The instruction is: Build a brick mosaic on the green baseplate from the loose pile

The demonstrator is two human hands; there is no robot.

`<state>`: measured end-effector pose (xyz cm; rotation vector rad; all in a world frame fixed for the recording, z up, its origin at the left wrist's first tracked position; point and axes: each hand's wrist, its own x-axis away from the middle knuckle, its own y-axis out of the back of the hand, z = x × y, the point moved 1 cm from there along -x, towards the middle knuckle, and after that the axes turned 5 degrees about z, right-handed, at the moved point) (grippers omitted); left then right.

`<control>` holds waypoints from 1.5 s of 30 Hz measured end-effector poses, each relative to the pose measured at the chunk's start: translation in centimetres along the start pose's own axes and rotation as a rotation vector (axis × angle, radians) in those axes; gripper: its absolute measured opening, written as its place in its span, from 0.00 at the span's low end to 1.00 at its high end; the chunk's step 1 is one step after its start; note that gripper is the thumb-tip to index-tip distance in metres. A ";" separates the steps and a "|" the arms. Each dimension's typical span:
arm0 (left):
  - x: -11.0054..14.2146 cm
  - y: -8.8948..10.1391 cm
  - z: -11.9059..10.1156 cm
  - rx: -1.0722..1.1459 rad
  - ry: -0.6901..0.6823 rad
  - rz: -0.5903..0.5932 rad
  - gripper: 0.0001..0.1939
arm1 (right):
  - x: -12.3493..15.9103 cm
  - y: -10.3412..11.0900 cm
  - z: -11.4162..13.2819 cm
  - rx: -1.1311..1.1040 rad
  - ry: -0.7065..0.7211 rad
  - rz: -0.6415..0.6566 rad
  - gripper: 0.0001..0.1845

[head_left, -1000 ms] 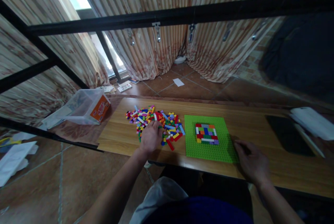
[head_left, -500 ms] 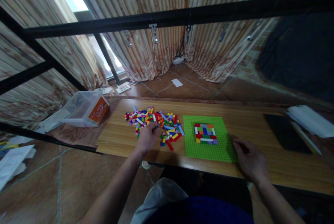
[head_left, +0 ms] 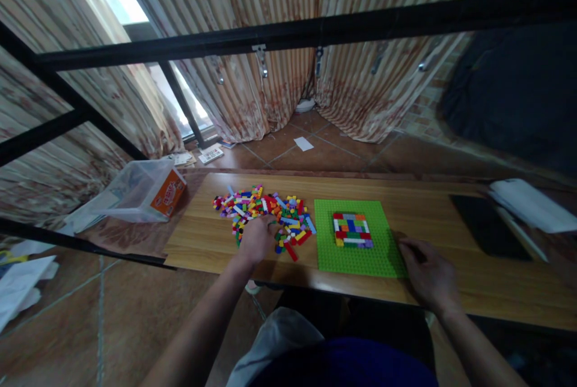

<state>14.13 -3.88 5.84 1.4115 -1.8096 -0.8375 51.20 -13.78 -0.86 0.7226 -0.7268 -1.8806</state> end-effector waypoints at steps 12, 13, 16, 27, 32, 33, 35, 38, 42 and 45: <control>0.1 0.1 -0.6 0.244 -0.077 -0.020 0.11 | 0.0 0.0 0.4 -0.009 0.030 -0.022 0.21; 0.2 -0.4 -0.9 0.354 -0.074 0.001 0.12 | 0.0 0.0 0.5 -0.012 0.027 -0.021 0.21; 0.5 -2.4 -2.4 0.647 -0.039 0.062 0.12 | 0.0 0.0 0.7 -0.023 0.028 -0.019 0.20; -1.1 -7.0 -7.8 0.697 -0.161 0.085 0.08 | 0.0 0.0 1.1 -0.069 0.035 -0.023 0.19; -2.0 -8.7 -8.6 0.683 -0.202 0.049 0.08 | 0.0 0.2 1.4 -0.086 0.047 -0.023 0.19; -2.1 -9.0 -8.8 0.673 -0.215 0.043 0.08 | 0.0 0.2 1.4 -0.089 0.050 -0.025 0.19; -2.1 -9.4 -9.0 0.646 -0.244 0.020 0.08 | 0.0 0.2 1.4 -0.095 0.048 -0.024 0.19; -2.0 -9.5 -9.4 0.582 -0.305 -0.019 0.08 | 0.0 0.1 1.3 -0.101 0.039 -0.017 0.18; -1.8 -9.4 -9.6 0.464 -0.365 -0.064 0.09 | 0.0 0.0 1.2 -0.119 0.032 -0.013 0.18; -1.8 -9.5 -9.6 0.438 -0.372 -0.090 0.08 | 0.0 0.0 1.3 -0.119 0.031 -0.012 0.18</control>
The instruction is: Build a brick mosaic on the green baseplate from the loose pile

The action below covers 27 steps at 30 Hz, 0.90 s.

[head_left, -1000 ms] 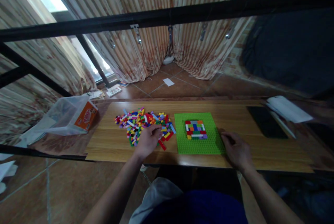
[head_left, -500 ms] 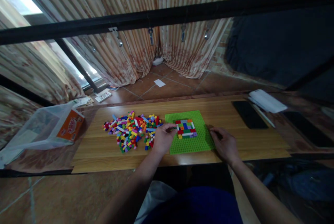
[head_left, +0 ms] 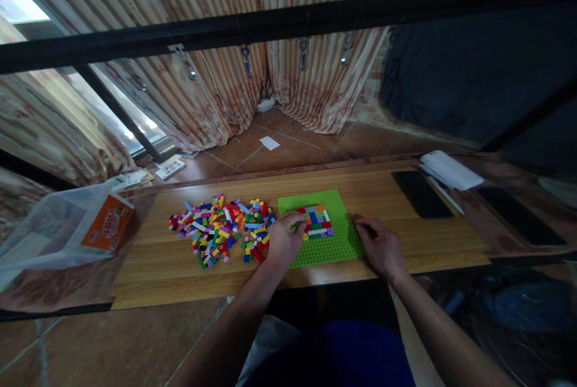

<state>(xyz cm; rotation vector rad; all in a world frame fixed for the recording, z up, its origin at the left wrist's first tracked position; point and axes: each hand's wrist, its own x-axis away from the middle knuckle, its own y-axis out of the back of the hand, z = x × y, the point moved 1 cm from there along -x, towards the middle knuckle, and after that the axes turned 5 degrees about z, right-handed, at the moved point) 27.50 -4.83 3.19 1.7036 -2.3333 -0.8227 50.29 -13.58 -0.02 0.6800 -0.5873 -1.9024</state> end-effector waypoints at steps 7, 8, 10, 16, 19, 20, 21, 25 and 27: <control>0.0 -0.5 0.6 0.039 -0.004 -0.029 0.08 | 0.0 0.2 0.3 0.016 0.004 -0.004 0.18; 0.0 -0.5 0.7 0.054 -0.002 -0.030 0.08 | 0.0 0.1 0.3 0.020 0.004 -0.004 0.18; 0.0 -0.6 0.9 0.082 0.005 -0.028 0.07 | 0.0 0.1 0.2 0.025 0.007 -0.001 0.18; 0.3 -1.0 1.3 0.128 -0.010 -0.065 0.05 | 0.0 0.1 0.1 0.022 0.005 -0.005 0.19; 0.5 -1.1 1.2 0.105 -0.035 -0.094 0.05 | 0.0 0.1 0.1 0.013 0.011 0.004 0.18; 0.5 -1.1 1.2 0.093 -0.043 -0.101 0.05 | 0.0 0.1 0.1 0.014 0.014 0.003 0.18; 0.5 -1.2 1.1 0.081 -0.050 -0.106 0.05 | 0.0 0.1 0.0 0.017 0.016 0.001 0.19; 0.6 -1.2 0.8 0.018 -0.078 -0.100 0.07 | 0.0 0.1 -0.1 0.029 0.018 -0.001 0.20; 0.7 -1.2 0.7 -0.016 -0.103 -0.082 0.09 | 0.0 0.1 -0.1 0.030 0.017 -0.001 0.20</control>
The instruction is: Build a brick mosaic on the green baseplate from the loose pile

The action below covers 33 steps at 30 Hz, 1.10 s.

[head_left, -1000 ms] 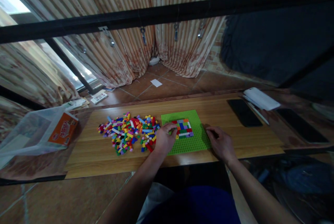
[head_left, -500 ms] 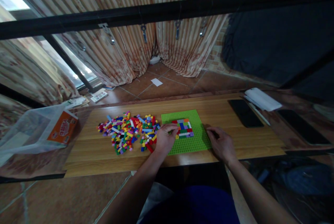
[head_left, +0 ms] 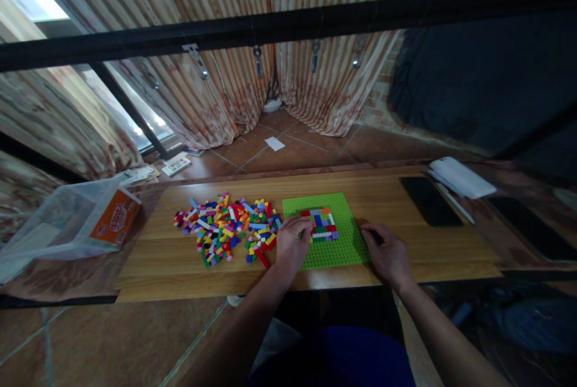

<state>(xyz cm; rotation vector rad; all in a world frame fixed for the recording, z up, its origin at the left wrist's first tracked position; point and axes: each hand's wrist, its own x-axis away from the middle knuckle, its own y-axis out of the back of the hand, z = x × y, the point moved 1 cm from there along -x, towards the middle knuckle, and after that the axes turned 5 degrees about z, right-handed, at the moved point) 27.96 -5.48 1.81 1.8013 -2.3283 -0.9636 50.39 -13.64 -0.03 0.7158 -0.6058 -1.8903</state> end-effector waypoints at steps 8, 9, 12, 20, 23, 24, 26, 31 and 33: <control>0.5 0.5 0.4 -0.093 -0.062 0.079 0.12 | 0.0 0.1 0.2 -0.027 -0.004 -0.005 0.19; 0.6 0.6 0.4 -0.103 -0.049 0.077 0.13 | 0.0 0.0 0.2 -0.034 -0.005 -0.007 0.19; 0.7 1.2 0.5 -0.153 -0.012 0.056 0.18 | 0.0 0.0 0.1 -0.040 -0.005 -0.009 0.19; 1.8 1.3 0.3 -0.390 -0.098 0.219 0.26 | 0.0 0.2 0.3 -0.011 -0.015 0.003 0.18; 2.0 1.2 0.1 -0.487 -0.139 0.286 0.27 | 0.0 0.1 0.2 -0.013 -0.015 0.001 0.18; 2.0 1.2 0.1 -0.521 -0.147 0.303 0.27 | 0.0 0.1 0.2 -0.011 -0.013 0.001 0.18; 1.9 1.1 -0.2 -0.593 -0.154 0.325 0.27 | 0.0 0.0 0.1 -0.010 -0.006 -0.005 0.18; 1.7 0.9 -1.0 -0.760 -0.171 0.363 0.24 | 0.0 -0.1 -0.3 0.006 -0.010 -0.011 0.18; 1.6 0.8 -1.2 -0.809 -0.185 0.384 0.22 | 0.0 -0.2 -0.4 0.026 -0.012 -0.008 0.18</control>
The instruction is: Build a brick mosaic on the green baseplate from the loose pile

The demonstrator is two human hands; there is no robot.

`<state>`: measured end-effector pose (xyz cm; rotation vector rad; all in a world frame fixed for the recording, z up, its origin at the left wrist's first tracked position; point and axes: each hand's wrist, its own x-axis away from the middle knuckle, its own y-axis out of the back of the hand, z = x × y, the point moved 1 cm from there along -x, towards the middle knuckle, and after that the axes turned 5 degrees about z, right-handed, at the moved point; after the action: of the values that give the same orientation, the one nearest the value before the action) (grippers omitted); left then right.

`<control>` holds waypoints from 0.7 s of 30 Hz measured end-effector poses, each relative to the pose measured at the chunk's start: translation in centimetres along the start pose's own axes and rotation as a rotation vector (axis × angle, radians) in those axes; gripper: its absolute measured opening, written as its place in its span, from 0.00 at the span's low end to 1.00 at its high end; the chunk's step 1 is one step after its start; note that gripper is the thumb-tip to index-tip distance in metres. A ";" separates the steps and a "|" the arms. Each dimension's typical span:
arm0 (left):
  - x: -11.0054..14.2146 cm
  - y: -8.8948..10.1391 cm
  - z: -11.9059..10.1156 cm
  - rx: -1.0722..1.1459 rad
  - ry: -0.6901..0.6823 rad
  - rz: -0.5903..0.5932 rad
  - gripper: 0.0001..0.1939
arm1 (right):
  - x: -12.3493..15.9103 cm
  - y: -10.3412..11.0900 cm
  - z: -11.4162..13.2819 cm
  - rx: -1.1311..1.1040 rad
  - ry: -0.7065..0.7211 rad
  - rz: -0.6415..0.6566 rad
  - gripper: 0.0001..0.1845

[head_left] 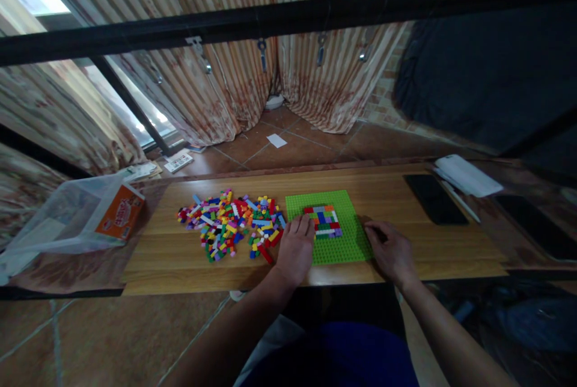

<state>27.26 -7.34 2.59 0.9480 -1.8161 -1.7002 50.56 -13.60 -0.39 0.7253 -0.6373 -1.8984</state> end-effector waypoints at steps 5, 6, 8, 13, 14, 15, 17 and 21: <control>0.0 -0.1 -0.4 -0.045 -0.019 0.003 0.20 | 0.1 0.1 -0.2 0.030 0.001 0.006 0.19; 0.0 -0.1 -0.4 -0.037 -0.014 -0.007 0.20 | 0.1 0.1 -0.2 0.037 -0.006 0.007 0.19; 0.1 -0.1 -0.5 -0.004 0.017 -0.026 0.19 | 0.1 0.1 -0.3 0.054 -0.024 0.013 0.20; 1.3 0.6 -0.5 0.139 0.090 -0.109 0.23 | 0.0 0.2 -0.7 0.112 -0.070 0.025 0.22; 1.8 0.9 -0.4 0.168 0.100 -0.132 0.24 | 0.1 0.3 -0.8 0.118 -0.069 0.027 0.22; 2.4 1.1 -0.1 0.191 0.113 -0.158 0.25 | 0.1 0.3 -0.9 0.124 -0.066 0.031 0.22; 3.9 1.6 0.9 0.218 0.160 -0.216 0.25 | 0.1 0.4 -1.1 0.138 -0.063 0.038 0.22; 7.4 2.5 4.6 0.186 0.352 -0.340 0.18 | 0.2 0.4 -1.1 0.145 -0.046 0.027 0.22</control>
<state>18.61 -9.89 3.63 1.6003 -1.6637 -1.4412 51.53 -14.04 -0.95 0.7629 -0.8156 -1.8628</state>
